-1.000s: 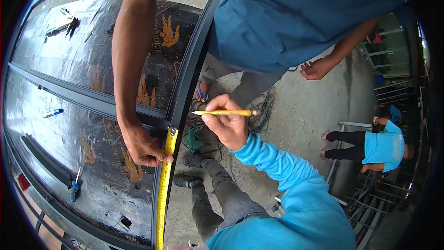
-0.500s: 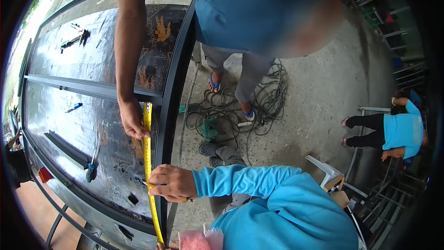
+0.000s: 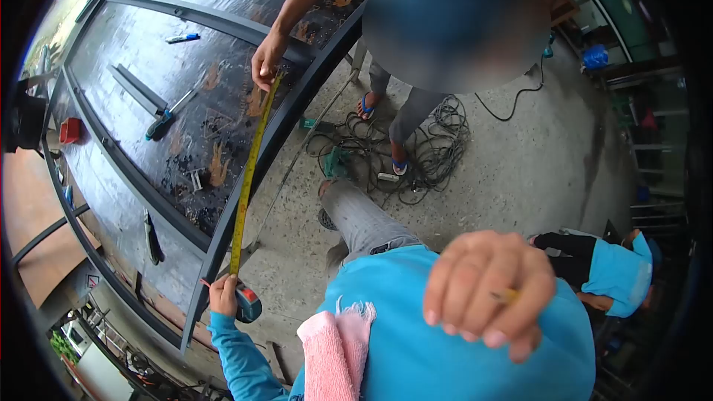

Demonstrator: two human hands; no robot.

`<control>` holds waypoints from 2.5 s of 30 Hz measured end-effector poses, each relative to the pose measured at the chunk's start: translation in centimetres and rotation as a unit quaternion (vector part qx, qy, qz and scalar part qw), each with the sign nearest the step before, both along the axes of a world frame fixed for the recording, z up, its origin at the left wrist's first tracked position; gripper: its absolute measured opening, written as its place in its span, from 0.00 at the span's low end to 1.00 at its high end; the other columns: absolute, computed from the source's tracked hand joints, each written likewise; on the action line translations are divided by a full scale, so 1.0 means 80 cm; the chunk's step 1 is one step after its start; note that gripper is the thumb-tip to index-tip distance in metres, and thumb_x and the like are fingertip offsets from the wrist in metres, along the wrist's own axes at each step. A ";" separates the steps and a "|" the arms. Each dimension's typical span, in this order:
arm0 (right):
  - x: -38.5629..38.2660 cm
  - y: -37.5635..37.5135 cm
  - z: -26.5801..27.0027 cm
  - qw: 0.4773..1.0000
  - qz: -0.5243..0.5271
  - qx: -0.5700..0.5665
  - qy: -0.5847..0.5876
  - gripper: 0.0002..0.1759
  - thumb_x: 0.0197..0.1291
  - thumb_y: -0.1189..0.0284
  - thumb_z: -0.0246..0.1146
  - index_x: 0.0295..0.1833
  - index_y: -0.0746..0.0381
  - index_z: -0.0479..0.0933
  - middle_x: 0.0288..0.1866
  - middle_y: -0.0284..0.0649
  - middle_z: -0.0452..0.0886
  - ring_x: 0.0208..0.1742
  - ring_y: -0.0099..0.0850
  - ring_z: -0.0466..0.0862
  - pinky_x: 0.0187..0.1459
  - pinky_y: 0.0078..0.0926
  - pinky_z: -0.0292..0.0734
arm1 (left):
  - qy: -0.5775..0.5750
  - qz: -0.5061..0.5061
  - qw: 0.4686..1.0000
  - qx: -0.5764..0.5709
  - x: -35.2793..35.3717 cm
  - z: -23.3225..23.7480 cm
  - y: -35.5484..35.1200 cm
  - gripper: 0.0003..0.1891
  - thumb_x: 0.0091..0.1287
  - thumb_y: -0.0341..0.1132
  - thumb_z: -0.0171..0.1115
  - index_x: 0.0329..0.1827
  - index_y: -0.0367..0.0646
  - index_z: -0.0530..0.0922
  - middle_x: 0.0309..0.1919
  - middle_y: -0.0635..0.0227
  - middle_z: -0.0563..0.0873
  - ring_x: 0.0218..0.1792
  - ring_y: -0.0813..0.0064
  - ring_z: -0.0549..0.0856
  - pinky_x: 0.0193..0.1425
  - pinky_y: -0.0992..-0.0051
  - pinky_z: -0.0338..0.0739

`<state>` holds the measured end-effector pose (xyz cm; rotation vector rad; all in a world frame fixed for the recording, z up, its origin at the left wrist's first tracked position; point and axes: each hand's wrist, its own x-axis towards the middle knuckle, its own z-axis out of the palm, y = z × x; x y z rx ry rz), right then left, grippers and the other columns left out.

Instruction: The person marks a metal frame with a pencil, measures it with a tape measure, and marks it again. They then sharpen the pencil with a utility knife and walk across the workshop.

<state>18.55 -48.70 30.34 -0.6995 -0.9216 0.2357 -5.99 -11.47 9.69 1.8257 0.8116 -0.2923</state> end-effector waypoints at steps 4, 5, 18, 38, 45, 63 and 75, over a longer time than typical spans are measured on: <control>-0.043 -0.006 0.090 0.989 0.111 0.096 0.016 0.13 0.57 0.80 0.64 0.22 0.63 0.69 0.21 0.43 0.77 0.20 0.32 0.77 0.38 0.44 0.86 | -0.040 0.008 0.999 -0.033 -0.001 0.001 -0.039 0.17 0.71 0.39 0.56 0.30 0.33 0.78 0.22 0.78 0.75 0.25 0.86 0.69 0.28 0.78 0.61; -0.049 -0.003 0.102 0.987 0.140 0.079 0.021 0.16 0.57 0.82 0.62 0.19 0.60 0.68 0.18 0.39 0.74 0.20 0.29 0.76 0.44 0.43 0.86 | -0.043 0.018 0.998 -0.046 -0.007 0.000 -0.045 0.17 0.71 0.39 0.56 0.30 0.33 0.78 0.22 0.78 0.75 0.25 0.86 0.69 0.28 0.78 0.62; -0.038 0.008 0.097 0.985 0.084 0.149 -0.006 0.08 0.59 0.76 0.63 0.29 0.63 0.72 0.22 0.42 0.77 0.22 0.32 0.76 0.34 0.40 0.83 | -0.030 -0.019 0.997 -0.063 0.014 -0.028 -0.080 0.20 0.69 0.41 0.57 0.30 0.29 0.79 0.21 0.72 0.78 0.25 0.81 0.74 0.29 0.74 0.68; 0.465 0.165 -0.241 0.740 -0.044 -0.397 -0.542 0.06 0.49 0.75 0.67 0.34 0.58 0.78 0.27 0.34 0.76 0.33 0.34 0.78 0.39 0.33 0.70 | -0.017 -0.117 0.978 0.169 0.473 0.040 -0.084 0.25 0.63 0.55 0.63 0.27 0.37 0.81 0.15 0.55 0.77 0.20 0.56 0.80 0.27 0.63 0.73; 0.570 0.191 -0.297 0.825 -0.129 -0.333 -0.438 0.18 0.50 0.78 0.66 0.49 0.59 0.77 0.43 0.42 0.80 0.50 0.43 0.80 0.54 0.41 0.73 | -0.025 0.129 0.988 0.082 0.563 -0.050 -0.027 0.27 0.69 0.56 0.61 0.30 0.35 0.82 0.17 0.74 0.73 0.22 0.85 0.71 0.26 0.77 0.65; 0.513 0.191 -0.362 0.786 0.069 -0.541 -0.291 0.23 0.53 0.59 0.72 0.46 0.65 0.76 0.30 0.45 0.80 0.31 0.38 0.84 0.34 0.33 0.79 | 0.241 0.037 0.758 0.605 0.318 -0.112 0.048 0.32 0.61 0.59 0.68 0.61 0.48 0.78 0.56 0.47 0.79 0.57 0.49 0.79 0.62 0.58 0.73; 0.519 0.200 -0.376 0.721 0.110 -0.619 -0.292 0.22 0.44 0.53 0.67 0.27 0.63 0.74 0.20 0.46 0.77 0.26 0.44 0.82 0.32 0.40 0.78 | -0.110 -0.006 0.949 0.296 0.510 -0.047 -0.147 0.24 0.58 0.32 0.73 0.57 0.37 0.78 0.50 0.59 0.83 0.52 0.65 0.82 0.55 0.68 0.75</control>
